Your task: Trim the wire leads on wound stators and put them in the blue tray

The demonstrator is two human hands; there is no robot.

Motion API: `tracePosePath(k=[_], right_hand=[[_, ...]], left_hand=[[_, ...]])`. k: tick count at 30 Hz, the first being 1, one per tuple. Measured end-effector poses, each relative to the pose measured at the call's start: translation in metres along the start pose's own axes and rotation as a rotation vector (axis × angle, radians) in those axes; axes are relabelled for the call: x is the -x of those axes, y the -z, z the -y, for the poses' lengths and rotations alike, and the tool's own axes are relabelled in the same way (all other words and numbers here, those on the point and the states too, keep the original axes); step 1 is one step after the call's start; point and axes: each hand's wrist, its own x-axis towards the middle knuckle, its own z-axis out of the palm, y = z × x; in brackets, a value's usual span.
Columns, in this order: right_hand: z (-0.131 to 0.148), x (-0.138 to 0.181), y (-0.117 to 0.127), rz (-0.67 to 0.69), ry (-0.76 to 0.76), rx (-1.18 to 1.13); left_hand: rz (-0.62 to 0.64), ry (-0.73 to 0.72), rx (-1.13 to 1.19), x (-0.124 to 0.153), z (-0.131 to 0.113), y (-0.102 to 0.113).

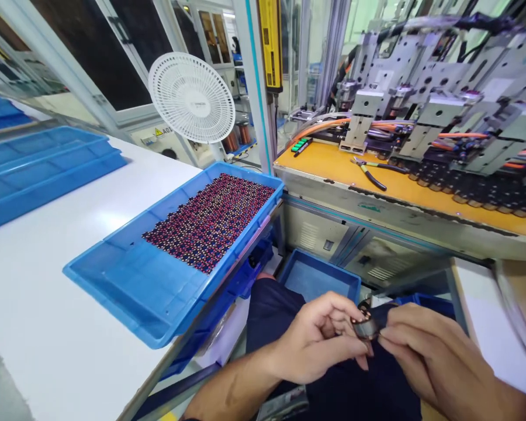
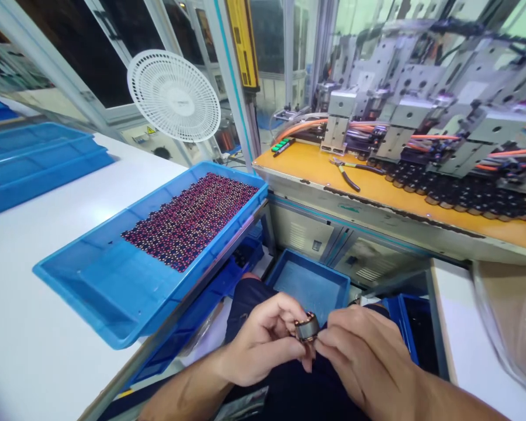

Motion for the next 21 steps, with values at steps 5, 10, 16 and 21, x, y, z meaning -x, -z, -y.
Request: tracePosePath(k=[5, 10, 16, 21], right_hand=[[-0.001, -0.001, -0.004, -0.008, -0.106, 0.017], [-0.001, -0.008, 0.002, 0.005, 0.014, -0.112], [-0.004, -0.010, 0.005, 0.054, 0.044, -0.192], [-0.003, -0.008, -0.004, -0.039, -0.010, -0.095]], left_hand=[[-0.049, -0.210, 0.008, -0.003, -0.009, -0.003], [-0.120, -0.004, 0.156, -0.004, -0.010, -0.001], [0.040, 0.242, 0.069, 0.000, 0.000, 0.002], [-0.064, 0.020, -0.064, -0.001, -0.007, -0.003]])
